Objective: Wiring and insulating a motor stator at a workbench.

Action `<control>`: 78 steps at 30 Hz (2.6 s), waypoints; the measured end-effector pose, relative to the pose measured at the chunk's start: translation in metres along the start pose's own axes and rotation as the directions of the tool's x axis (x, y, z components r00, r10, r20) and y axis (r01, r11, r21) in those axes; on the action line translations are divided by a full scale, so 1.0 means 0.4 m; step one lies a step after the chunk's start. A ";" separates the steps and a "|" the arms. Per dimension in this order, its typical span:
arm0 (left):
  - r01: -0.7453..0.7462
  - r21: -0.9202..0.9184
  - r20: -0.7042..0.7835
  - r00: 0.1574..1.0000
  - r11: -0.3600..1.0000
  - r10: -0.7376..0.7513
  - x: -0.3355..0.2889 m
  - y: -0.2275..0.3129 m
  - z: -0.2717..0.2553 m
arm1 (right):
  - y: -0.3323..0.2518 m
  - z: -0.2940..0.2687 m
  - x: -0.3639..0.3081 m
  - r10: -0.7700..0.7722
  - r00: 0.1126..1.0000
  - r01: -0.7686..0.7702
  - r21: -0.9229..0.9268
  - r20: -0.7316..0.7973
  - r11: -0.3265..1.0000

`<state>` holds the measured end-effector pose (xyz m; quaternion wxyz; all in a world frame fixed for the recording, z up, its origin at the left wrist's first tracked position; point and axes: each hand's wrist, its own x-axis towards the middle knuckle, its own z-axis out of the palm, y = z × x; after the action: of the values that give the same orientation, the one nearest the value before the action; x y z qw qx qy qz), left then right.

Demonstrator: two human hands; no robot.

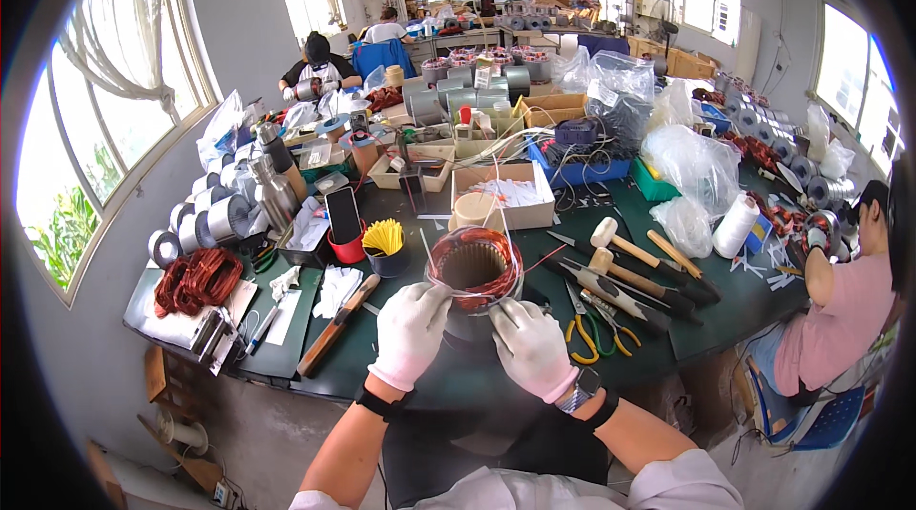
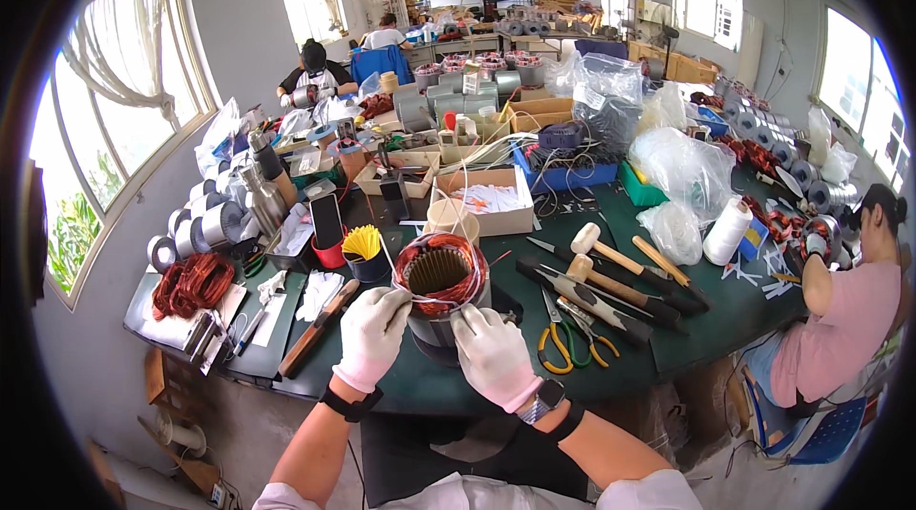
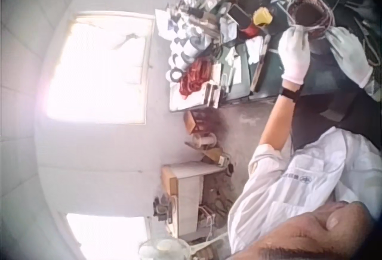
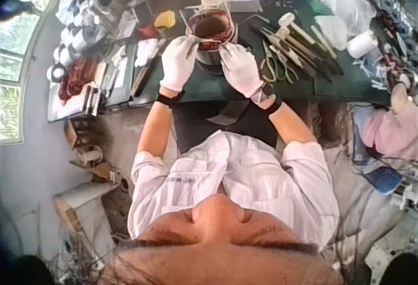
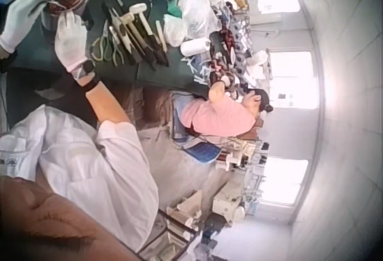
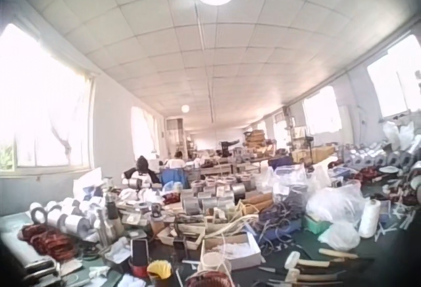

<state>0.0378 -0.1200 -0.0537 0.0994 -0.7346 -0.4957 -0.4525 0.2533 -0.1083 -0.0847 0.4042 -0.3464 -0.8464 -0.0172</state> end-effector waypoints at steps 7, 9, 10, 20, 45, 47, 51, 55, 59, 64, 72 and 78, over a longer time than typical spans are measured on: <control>0.069 -0.020 0.004 0.998 0.997 -0.069 0.002 0.047 0.006 | -0.002 -0.004 -0.003 0.010 1.000 -0.010 0.033 0.014 0.999; 0.216 -0.057 0.031 0.976 0.975 -0.215 -0.022 0.046 -0.019 | 0.011 -0.002 0.011 -0.011 0.996 0.023 0.141 -0.090 0.990; 0.298 -0.040 0.011 0.955 0.954 -0.298 -0.039 0.047 -0.029 | 0.017 0.003 0.019 -0.013 0.995 0.028 0.150 -0.096 0.988; 0.426 -0.079 0.062 0.905 0.901 -0.422 -0.147 -0.020 -0.056 | 0.065 0.048 0.096 -0.077 0.990 0.078 0.004 -0.119 0.997; 0.277 0.280 0.392 0.841 0.919 -0.373 -0.315 -0.164 -0.006 | 0.307 -0.094 -0.232 0.361 0.859 -0.229 -0.359 0.362 0.905; 0.284 0.278 0.447 0.807 0.918 -0.385 -0.307 -0.171 0.000 | 0.308 -0.097 -0.223 0.377 0.853 -0.253 -0.346 0.361 0.904; 0.306 0.253 0.525 0.753 0.918 -0.396 -0.229 -0.159 -0.006 | 0.291 -0.120 -0.164 0.361 0.826 -0.171 -0.419 0.432 0.892; 0.577 0.174 0.643 0.547 0.798 -0.535 -0.090 -0.106 -0.073 | 0.237 -0.187 -0.084 0.500 0.692 -0.357 -0.356 0.520 0.864; 0.666 0.074 0.657 0.528 0.743 -0.539 -0.007 -0.074 -0.141 | 0.164 -0.267 -0.072 0.723 0.485 -0.674 -0.317 0.492 0.667; 0.635 0.121 0.691 0.497 0.763 -0.525 -0.079 -0.114 -0.176 | 0.152 -0.362 -0.206 0.703 0.087 -0.761 -0.408 0.706 0.504; 0.600 0.313 0.726 0.349 0.736 -0.593 -0.193 -0.162 -0.251 | 0.192 -0.463 -0.457 0.868 -0.020 -0.867 -0.441 0.496 0.232; 0.523 0.351 0.857 0.156 0.777 -0.492 -0.109 -0.177 -0.213 | 0.020 -0.500 -0.802 0.912 -0.369 -0.888 -0.357 0.177 -0.290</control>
<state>-0.0726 -0.1640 -0.0597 -0.3620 -0.6465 -0.6710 0.0254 0.5315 -0.3477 -0.1757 0.0596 -0.8892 -0.2774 0.3590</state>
